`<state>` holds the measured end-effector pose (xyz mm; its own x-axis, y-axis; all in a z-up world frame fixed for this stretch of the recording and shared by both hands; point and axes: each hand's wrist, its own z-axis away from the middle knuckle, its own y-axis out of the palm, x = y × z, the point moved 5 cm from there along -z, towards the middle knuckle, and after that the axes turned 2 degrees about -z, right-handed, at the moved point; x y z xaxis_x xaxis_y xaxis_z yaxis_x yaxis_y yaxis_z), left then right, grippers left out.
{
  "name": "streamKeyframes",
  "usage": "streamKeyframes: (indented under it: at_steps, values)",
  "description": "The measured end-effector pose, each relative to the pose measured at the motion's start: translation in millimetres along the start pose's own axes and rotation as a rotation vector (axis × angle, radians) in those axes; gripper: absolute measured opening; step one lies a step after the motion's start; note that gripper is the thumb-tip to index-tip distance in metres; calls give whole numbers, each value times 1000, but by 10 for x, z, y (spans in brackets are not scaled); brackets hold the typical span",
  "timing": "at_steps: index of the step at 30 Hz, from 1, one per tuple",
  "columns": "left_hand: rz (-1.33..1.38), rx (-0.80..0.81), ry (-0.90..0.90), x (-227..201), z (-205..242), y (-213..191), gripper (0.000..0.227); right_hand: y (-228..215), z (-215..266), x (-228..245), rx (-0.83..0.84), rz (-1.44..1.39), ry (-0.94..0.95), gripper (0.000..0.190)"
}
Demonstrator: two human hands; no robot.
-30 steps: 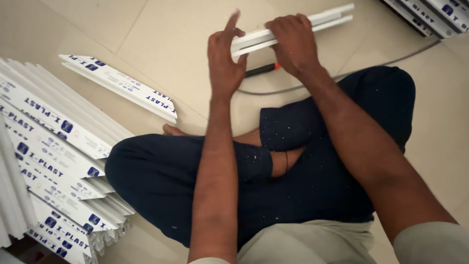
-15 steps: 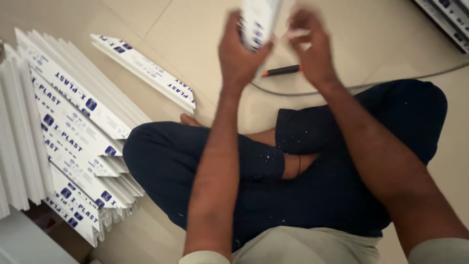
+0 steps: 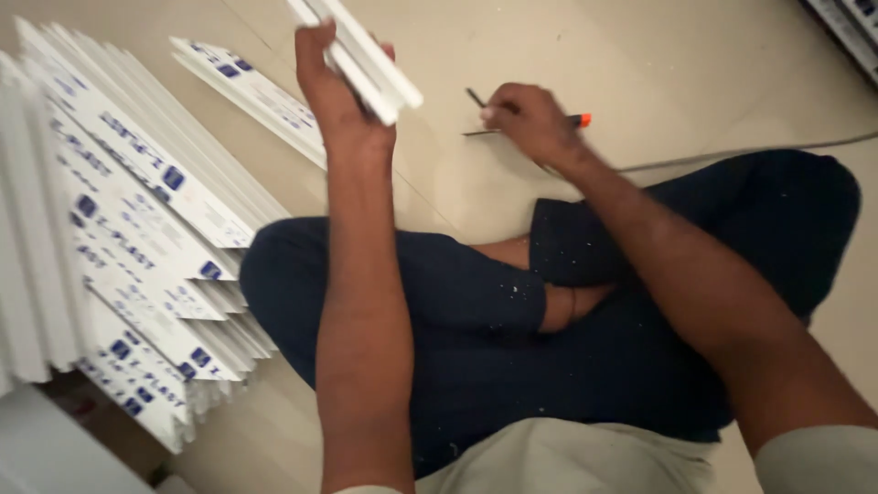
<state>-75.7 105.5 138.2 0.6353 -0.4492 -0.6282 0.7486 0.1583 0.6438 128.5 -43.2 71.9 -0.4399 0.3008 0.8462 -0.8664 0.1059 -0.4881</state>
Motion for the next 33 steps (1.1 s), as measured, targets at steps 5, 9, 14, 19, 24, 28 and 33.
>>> streamKeyframes:
  at_steps: [5, 9, 14, 19, 24, 28, 33]
  values:
    - [-8, 63, 57, 156, -100, 109, 30, -459, 228, 40, -140, 463, -75, 22]
    - [-46, 83, 34, 264, -103, 56, 32, -359, 206, -124, 122, 502, 129, 28]
    - [-67, 36, 16, 259, -89, -39, 32, -449, 168, 9, 50, 290, 27, 24]
    - [-165, 84, 145, 298, -8, 99, 28, -803, 288, 438, -105, -334, -139, 14]
    - [-172, 140, 246, 209, 353, 459, 33, -841, 939, 1148, -267, -75, -384, 11]
    - [-185, 138, 252, 75, 487, 568, 37, -454, 1061, 1477, -250, 11, -534, 5]
    - [-139, 151, 257, 74, 517, 515, 37, -316, 1037, 1489, -281, 32, -565, 6]
